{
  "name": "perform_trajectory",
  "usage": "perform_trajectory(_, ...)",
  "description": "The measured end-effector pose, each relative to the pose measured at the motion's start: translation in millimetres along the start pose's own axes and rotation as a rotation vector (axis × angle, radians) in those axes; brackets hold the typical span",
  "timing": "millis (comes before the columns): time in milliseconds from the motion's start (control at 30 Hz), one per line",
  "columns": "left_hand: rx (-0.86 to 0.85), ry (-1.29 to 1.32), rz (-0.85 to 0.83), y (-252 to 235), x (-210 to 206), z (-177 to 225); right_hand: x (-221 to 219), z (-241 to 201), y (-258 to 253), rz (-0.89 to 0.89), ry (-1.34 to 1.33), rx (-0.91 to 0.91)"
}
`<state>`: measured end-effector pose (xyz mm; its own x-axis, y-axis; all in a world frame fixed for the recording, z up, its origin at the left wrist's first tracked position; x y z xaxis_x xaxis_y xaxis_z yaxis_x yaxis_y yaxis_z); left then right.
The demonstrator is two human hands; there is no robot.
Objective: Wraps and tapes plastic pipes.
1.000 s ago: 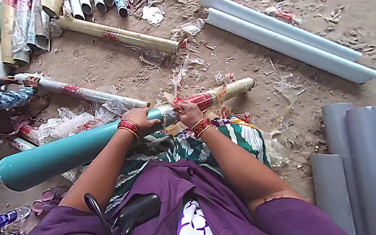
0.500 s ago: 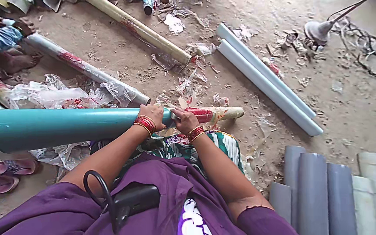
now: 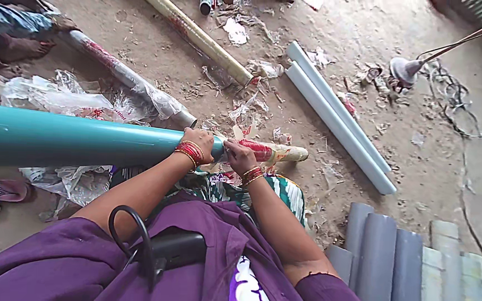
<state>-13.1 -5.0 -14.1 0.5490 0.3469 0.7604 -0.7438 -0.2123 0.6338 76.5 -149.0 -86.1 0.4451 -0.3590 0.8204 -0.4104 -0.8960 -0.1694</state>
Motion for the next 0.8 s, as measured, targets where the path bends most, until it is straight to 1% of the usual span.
perform_trajectory(67, 0.003, 0.002, -0.009, -1.0, 1.6, -0.3, 5.0, 4.3, -1.0, -0.028, -0.092, -0.047)
perform_trajectory(100, 0.005, 0.002, -0.006, -1.7, 1.5, -0.3, 6.0, 6.0, -1.4, -0.039, -0.090, -0.047)
perform_trajectory(233, 0.008, 0.000, 0.009, -0.8, -0.9, 0.6, 2.6, 7.2, 0.4, -0.015, 0.018, 0.040)
perform_trajectory(433, 0.010, 0.007, 0.027, -0.1, -2.8, 2.6, 0.7, 4.2, -0.4, 0.037, 0.173, 0.093)
perform_trajectory(500, 0.007, 0.007, 0.037, -0.1, -3.9, 2.2, 6.0, 3.2, 0.1, -0.022, 0.176, 0.051)
perform_trajectory(567, 0.010, 0.015, 0.041, -0.8, -3.1, 0.6, 9.3, 2.7, 1.1, -0.074, 0.179, 0.053)
perform_trajectory(700, 0.014, -0.001, 0.038, -1.2, -4.2, 2.4, 1.5, 8.7, 5.8, -0.006, 0.300, 0.150)
perform_trajectory(800, 0.011, -0.011, 0.051, -0.9, -6.2, 2.6, -0.7, 10.2, 8.4, -0.006, 0.344, 0.188)
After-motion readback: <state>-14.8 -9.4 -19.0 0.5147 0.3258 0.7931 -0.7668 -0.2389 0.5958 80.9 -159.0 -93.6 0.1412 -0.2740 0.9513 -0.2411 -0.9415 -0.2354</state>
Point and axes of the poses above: each hand's wrist, its own y-axis away from the middle knuckle, its own x-axis out of the back of the hand, z = x × y, the point moved 2 cm from there along -y, towards the middle knuckle, and after that the axes turned 6 degrees about -z, right-handed, at the moved point
